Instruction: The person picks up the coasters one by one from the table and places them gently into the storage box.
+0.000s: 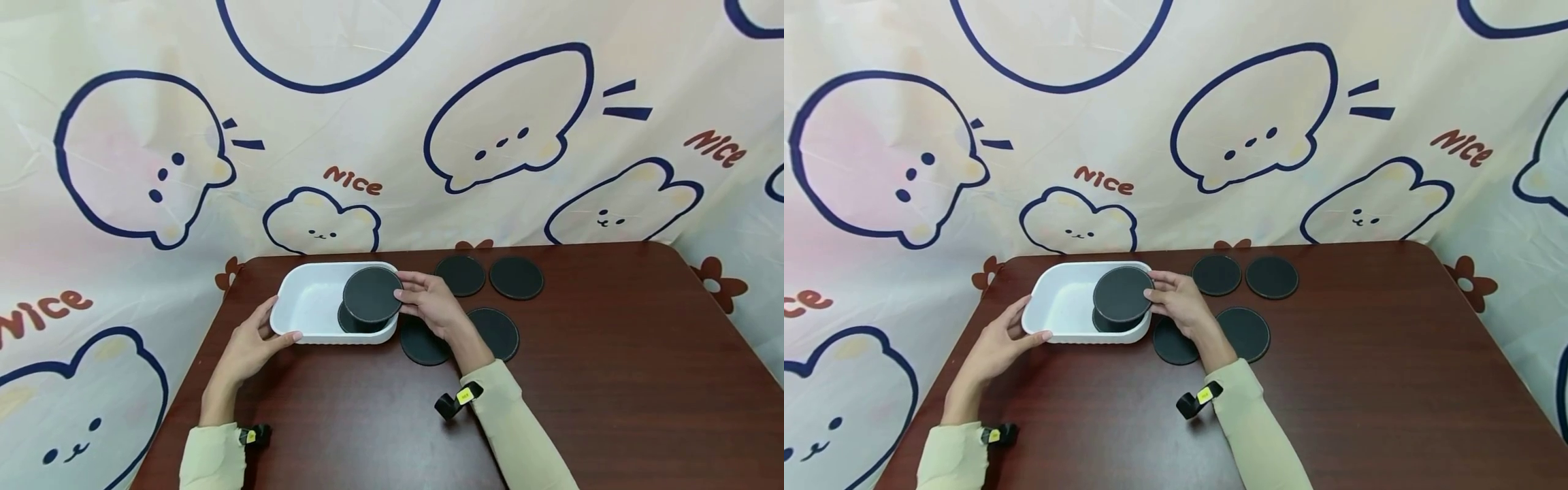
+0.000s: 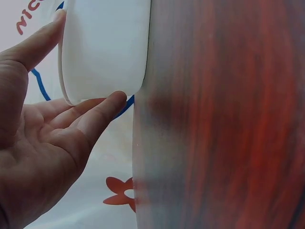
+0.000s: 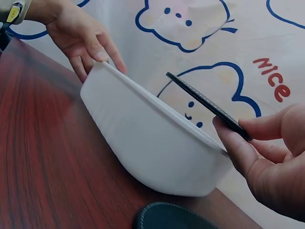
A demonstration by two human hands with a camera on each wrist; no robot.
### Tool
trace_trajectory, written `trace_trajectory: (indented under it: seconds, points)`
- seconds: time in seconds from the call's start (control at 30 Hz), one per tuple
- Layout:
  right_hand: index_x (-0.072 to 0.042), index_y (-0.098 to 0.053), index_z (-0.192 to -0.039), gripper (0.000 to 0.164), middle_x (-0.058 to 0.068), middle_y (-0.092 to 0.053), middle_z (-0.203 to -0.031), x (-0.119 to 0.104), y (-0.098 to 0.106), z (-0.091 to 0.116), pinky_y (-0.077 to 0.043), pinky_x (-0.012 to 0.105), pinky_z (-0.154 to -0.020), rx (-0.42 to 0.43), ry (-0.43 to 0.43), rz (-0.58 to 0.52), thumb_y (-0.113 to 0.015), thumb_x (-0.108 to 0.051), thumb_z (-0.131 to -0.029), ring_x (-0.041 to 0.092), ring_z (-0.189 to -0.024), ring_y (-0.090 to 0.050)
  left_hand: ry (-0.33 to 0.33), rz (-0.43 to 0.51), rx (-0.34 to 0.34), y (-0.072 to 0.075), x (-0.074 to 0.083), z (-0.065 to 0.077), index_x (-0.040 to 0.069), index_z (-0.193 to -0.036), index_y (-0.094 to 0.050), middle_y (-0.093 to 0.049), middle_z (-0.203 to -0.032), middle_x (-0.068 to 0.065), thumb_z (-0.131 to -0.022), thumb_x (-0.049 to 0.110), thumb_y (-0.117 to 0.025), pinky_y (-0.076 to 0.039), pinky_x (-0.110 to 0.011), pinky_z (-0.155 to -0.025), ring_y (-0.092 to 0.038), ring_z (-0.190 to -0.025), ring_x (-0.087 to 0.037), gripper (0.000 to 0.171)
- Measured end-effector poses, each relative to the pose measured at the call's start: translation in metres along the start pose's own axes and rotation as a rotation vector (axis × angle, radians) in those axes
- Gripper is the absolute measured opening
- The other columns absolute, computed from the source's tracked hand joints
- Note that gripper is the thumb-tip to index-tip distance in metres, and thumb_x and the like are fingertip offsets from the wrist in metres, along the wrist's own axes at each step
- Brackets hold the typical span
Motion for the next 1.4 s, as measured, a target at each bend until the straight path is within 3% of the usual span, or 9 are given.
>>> trace_trajectory:
  seconds: [0.2, 0.4, 0.97, 1.23, 1.3, 1.4]
  points:
    - [-0.004, -0.060, -0.151, 0.049, 0.020, -0.069, -0.133, 0.000, -0.014, -0.001, -0.061, 0.021, -0.074, 0.026, 0.016, 0.046, -0.067, 0.001, -0.103, 0.007, -0.090, -0.072, -0.001, -0.005, 0.004, 0.000, 0.000, 0.001, 0.008, -0.172, -0.021, -0.037, -0.171, -0.024, -0.091, 0.047, -0.086, -0.053, -0.055, -0.108, -0.057, -0.144, -0.047, 0.111]
    - [-0.004, -0.065, -0.146, 0.045, 0.019, -0.074, -0.126, 0.001, -0.022, -0.002, -0.062, 0.023, -0.074, 0.051, 0.043, 0.128, -0.071, 0.000, -0.101, 0.008, -0.089, -0.073, -0.014, -0.003, 0.005, 0.000, 0.000, 0.000, 0.008, -0.172, -0.022, -0.038, -0.171, -0.024, -0.091, 0.046, -0.086, -0.053, -0.054, -0.107, -0.058, -0.143, -0.046, 0.110]
    - [-0.004, -0.067, -0.144, 0.044, 0.022, -0.074, -0.131, -0.001, -0.024, 0.001, -0.063, 0.027, -0.077, 0.085, 0.092, 0.213, -0.072, -0.001, -0.100, 0.012, -0.094, -0.073, -0.021, -0.011, 0.006, -0.001, 0.000, 0.001, 0.009, -0.172, -0.021, -0.039, -0.170, -0.024, -0.092, 0.048, -0.085, -0.056, -0.052, -0.105, -0.059, -0.142, -0.046, 0.110]
    - [-0.007, -0.069, -0.142, 0.041, 0.020, -0.074, -0.132, -0.002, -0.025, 0.002, -0.066, 0.034, -0.085, 0.096, 0.085, 0.251, -0.072, -0.003, -0.101, 0.020, -0.106, -0.075, -0.029, -0.019, 0.007, 0.000, -0.001, 0.002, 0.009, -0.172, -0.021, -0.039, -0.170, -0.024, -0.093, 0.045, -0.084, -0.057, -0.051, -0.105, -0.059, -0.142, -0.045, 0.107]
    - [-0.008, -0.070, -0.141, 0.040, 0.019, -0.074, -0.132, -0.004, -0.026, 0.004, -0.066, 0.036, -0.085, 0.097, 0.107, 0.297, -0.072, -0.004, -0.101, 0.023, -0.109, -0.076, -0.031, -0.017, 0.007, 0.000, -0.001, 0.002, 0.009, -0.172, -0.022, -0.040, -0.170, -0.024, -0.094, 0.045, -0.084, -0.057, -0.049, -0.104, -0.059, -0.142, -0.045, 0.107]
    - [-0.010, -0.071, -0.140, 0.039, 0.015, -0.075, -0.134, -0.014, -0.030, 0.006, -0.064, 0.041, -0.094, 0.089, 0.234, 0.531, -0.074, -0.012, -0.102, 0.026, -0.116, -0.076, -0.031, -0.010, 0.010, 0.000, 0.000, 0.001, 0.009, -0.172, -0.022, -0.040, -0.170, -0.024, -0.094, 0.044, -0.084, -0.057, -0.050, -0.104, -0.059, -0.143, -0.045, 0.106]
Point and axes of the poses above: each hand's wrist, its own z-axis away from the middle knuckle, its own y-axis out of the back of the hand, x = y × z, the point moved 6 cm from there along -z, towards the middle knuckle
